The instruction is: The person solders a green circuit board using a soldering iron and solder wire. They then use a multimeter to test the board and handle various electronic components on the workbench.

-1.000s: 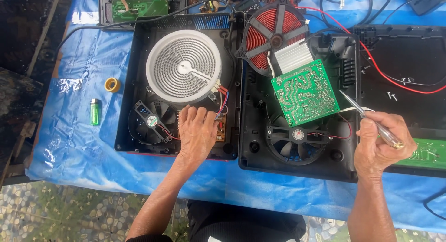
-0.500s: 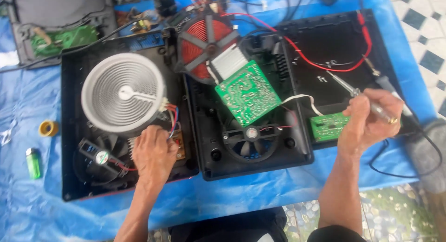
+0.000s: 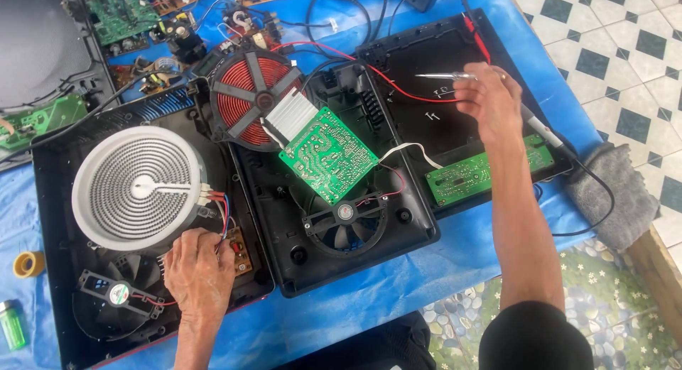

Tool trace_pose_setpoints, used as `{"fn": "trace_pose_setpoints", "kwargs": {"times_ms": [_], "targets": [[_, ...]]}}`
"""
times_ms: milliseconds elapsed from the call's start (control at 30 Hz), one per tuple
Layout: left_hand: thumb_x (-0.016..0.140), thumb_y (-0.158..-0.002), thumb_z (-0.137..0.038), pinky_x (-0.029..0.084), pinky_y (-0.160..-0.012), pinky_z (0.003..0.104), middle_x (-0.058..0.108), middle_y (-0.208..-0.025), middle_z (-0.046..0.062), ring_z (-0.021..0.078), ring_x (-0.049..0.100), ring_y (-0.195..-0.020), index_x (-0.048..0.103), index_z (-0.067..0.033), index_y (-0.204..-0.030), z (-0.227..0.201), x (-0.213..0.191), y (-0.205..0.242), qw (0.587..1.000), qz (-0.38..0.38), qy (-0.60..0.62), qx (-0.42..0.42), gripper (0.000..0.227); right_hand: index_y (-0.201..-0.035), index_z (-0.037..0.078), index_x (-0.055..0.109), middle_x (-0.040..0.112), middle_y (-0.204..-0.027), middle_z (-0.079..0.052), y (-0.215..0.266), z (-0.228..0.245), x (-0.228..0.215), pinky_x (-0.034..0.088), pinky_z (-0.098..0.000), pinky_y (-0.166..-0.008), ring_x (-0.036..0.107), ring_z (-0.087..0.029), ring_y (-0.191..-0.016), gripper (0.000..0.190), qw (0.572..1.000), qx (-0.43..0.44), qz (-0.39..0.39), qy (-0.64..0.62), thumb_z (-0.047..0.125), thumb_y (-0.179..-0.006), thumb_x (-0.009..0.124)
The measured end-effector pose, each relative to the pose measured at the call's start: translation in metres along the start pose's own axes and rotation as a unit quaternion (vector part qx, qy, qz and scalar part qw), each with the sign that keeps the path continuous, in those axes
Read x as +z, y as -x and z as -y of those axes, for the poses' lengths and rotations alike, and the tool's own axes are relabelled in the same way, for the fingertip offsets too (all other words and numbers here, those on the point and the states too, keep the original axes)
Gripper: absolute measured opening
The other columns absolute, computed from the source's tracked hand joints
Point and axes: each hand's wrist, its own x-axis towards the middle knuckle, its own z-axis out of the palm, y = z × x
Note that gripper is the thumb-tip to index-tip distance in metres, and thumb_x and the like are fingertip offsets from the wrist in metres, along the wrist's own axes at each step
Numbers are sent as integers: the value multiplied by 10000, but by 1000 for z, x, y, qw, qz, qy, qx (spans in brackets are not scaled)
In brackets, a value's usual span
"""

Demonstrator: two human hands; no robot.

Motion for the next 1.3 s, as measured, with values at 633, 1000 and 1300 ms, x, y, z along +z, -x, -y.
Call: {"fn": "trace_pose_setpoints", "kwargs": {"times_ms": [633,1000,1300], "targets": [[787,-845,-140,559,-828,411,655,-1029,39,231,665,-940,696,-107,-907,5,6,2,999,23,32,-2,116,-915,94,732,698,-710,-50,-77,-24,41,633,-205,-608,684,-111,-604,49,1000,5,-16,-23,66,-951,714],[841,-819,-214,547,-764,434,664,-1010,35,248,670,-925,689,-127,-941,3,2,2,999,41,4,-11,214,-1184,-89,679,704,-852,-167,14,-12,-65,598,-293,-638,713,-211,-731,139,884,-406,-96,213,10,-1095,639],[852,-827,-242,537,-756,428,672,-1033,29,250,680,-938,694,-139,-964,7,10,9,999,42,3,-13,233,-1055,-35,775,762,-934,-166,14,-86,-120,595,-274,-654,708,-227,-803,181,815,-436,-208,321,-167,-937,813]]}}
